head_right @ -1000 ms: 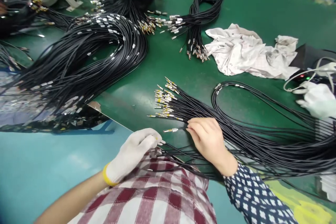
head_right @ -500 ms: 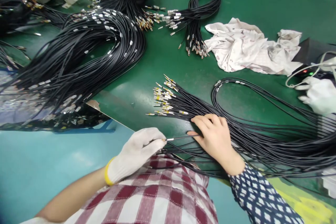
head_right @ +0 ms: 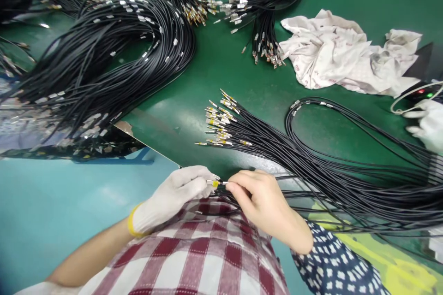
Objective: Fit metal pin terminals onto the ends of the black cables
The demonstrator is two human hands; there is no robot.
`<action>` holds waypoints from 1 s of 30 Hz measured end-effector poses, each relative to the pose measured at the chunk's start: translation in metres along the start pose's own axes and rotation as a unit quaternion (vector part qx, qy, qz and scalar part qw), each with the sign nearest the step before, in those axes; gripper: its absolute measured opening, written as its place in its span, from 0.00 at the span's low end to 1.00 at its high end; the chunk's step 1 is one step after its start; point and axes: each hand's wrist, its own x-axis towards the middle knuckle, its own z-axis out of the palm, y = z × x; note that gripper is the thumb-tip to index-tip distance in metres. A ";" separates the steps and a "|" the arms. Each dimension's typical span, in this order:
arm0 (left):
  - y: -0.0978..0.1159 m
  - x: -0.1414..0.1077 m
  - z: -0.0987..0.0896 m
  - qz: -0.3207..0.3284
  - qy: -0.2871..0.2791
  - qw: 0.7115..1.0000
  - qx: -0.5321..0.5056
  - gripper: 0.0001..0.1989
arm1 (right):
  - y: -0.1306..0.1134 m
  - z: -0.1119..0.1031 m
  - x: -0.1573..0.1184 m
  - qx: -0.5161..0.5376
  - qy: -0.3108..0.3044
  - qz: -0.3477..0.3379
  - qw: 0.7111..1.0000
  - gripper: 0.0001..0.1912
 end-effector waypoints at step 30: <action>0.002 0.010 0.021 0.071 0.107 0.988 -0.083 0.03 | 0.000 0.007 -0.003 -0.094 0.072 -0.051 0.992 0.12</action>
